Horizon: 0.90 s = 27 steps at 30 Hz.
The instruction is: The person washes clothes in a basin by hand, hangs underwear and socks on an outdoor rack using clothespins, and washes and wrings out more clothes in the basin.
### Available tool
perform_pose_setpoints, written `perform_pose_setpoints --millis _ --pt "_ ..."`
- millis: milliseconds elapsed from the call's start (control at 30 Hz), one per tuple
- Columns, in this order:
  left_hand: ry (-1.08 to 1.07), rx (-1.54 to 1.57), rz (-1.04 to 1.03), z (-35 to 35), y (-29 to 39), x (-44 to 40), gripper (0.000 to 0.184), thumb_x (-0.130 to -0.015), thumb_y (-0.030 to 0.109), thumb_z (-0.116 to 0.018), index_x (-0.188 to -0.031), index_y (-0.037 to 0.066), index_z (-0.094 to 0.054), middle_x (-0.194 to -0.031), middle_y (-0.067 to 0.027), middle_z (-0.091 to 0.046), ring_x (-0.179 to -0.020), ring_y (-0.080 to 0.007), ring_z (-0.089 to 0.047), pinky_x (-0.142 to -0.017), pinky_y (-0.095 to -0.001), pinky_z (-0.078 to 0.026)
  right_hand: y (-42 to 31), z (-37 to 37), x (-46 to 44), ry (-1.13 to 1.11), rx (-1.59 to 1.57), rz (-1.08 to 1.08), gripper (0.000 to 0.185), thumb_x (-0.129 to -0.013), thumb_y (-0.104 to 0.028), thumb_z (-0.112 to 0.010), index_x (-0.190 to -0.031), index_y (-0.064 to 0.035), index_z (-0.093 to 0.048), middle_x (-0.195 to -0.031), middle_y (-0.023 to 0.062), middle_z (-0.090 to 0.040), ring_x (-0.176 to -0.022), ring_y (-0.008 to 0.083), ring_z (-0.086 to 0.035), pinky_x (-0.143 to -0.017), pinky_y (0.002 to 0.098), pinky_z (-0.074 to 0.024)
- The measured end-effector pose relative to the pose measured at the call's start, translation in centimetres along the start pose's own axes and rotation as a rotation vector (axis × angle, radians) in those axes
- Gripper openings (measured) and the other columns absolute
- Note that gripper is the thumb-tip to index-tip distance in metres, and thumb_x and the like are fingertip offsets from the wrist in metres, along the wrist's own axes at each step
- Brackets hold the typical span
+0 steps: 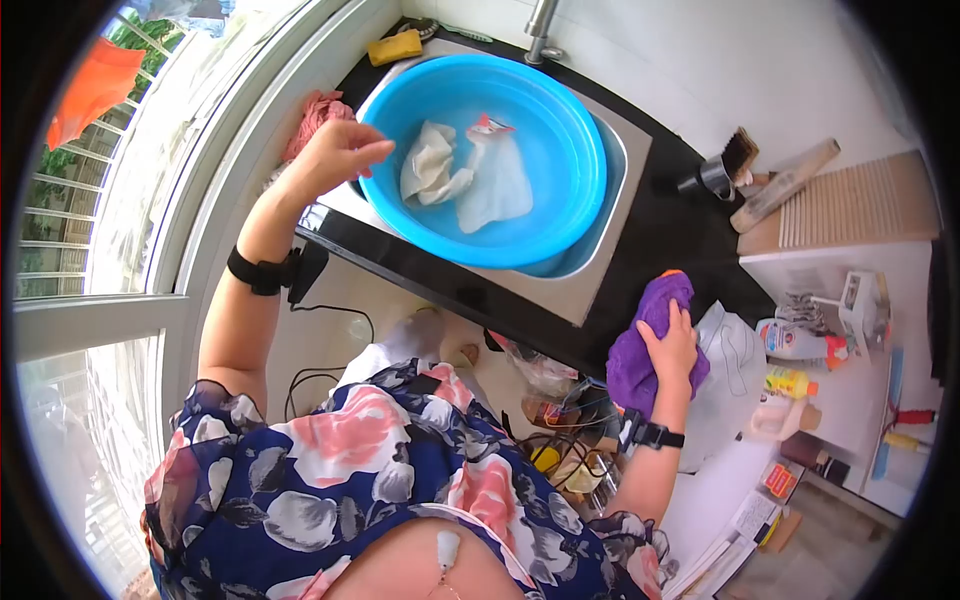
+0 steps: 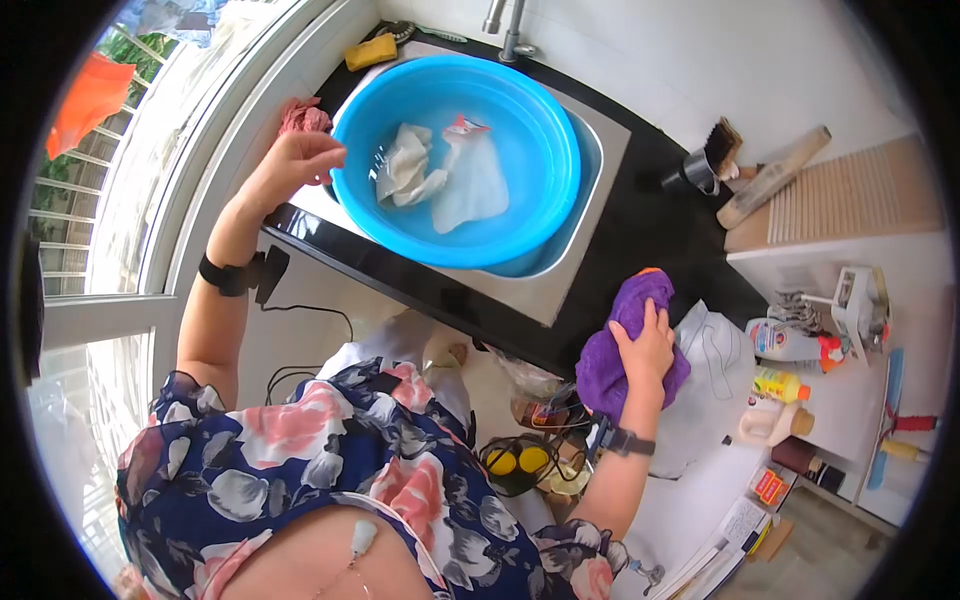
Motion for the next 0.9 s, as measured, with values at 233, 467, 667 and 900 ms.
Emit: perform_pose_setpoints --millis 233,467,667,900 --pt "-0.059 0.098 0.126 2.0 0.3 -4.6 0.034 -0.090 0.034 -0.063 -0.101 0.002 -0.068 -0.084 -0.0042 -0.068 -0.073 -0.0098 -0.063 -0.067 -0.0235 -0.051 -17.6 7.9 -1.3 0.052 -0.561 0.302 0.041 -0.082 -0.025 -0.068 -0.117 -0.0039 -0.062 -0.108 0.0164 -0.065 -0.095 0.0271 -0.065 -0.082 0.0362 -0.0502" --pt "-0.534 -0.419 0.382 -11.5 -10.5 -13.2 0.027 -0.085 0.024 -0.056 -0.093 0.002 -0.071 -0.083 -0.0127 -0.069 -0.070 -0.0269 -0.068 -0.059 -0.0416 -0.056 -36.7 -9.8 -6.0 -0.780 -0.580 0.704 0.044 -0.082 -0.016 -0.065 -0.124 -0.0047 -0.058 -0.116 0.0192 -0.063 -0.105 0.0334 -0.062 -0.091 0.0394 -0.0485" --pt "-0.904 -0.981 -0.225 -19.7 -14.5 -14.4 0.030 -0.082 0.012 -0.054 -0.104 0.001 -0.069 -0.109 -0.0174 -0.067 -0.105 -0.0379 -0.061 -0.088 -0.0503 -0.049 -44.7 -17.3 -7.1 -0.427 -0.414 0.909 0.057 -0.079 -0.013 -0.064 -0.134 -0.0101 -0.050 -0.126 0.0215 -0.056 -0.118 0.0359 -0.053 -0.101 0.0420 -0.0420" --pt "-0.414 -0.503 0.284 -16.7 -17.8 -17.0 0.038 -0.082 0.014 -0.053 -0.117 0.006 -0.064 -0.107 -0.0234 -0.065 -0.106 -0.0350 -0.062 -0.093 -0.0424 -0.047 -36.7 -21.3 -8.4 -1.108 -0.684 0.101 0.041 -0.085 -0.029 -0.063 -0.117 -0.0041 -0.060 -0.100 0.0120 -0.069 -0.086 0.0311 -0.066 -0.080 0.0436 -0.0512"
Point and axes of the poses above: each hand's wrist, its own x-axis away from the middle knuckle, its own z-axis out of the back of the hand, y = z × x, the point moved 10 cm from there along -x, towards the middle knuckle
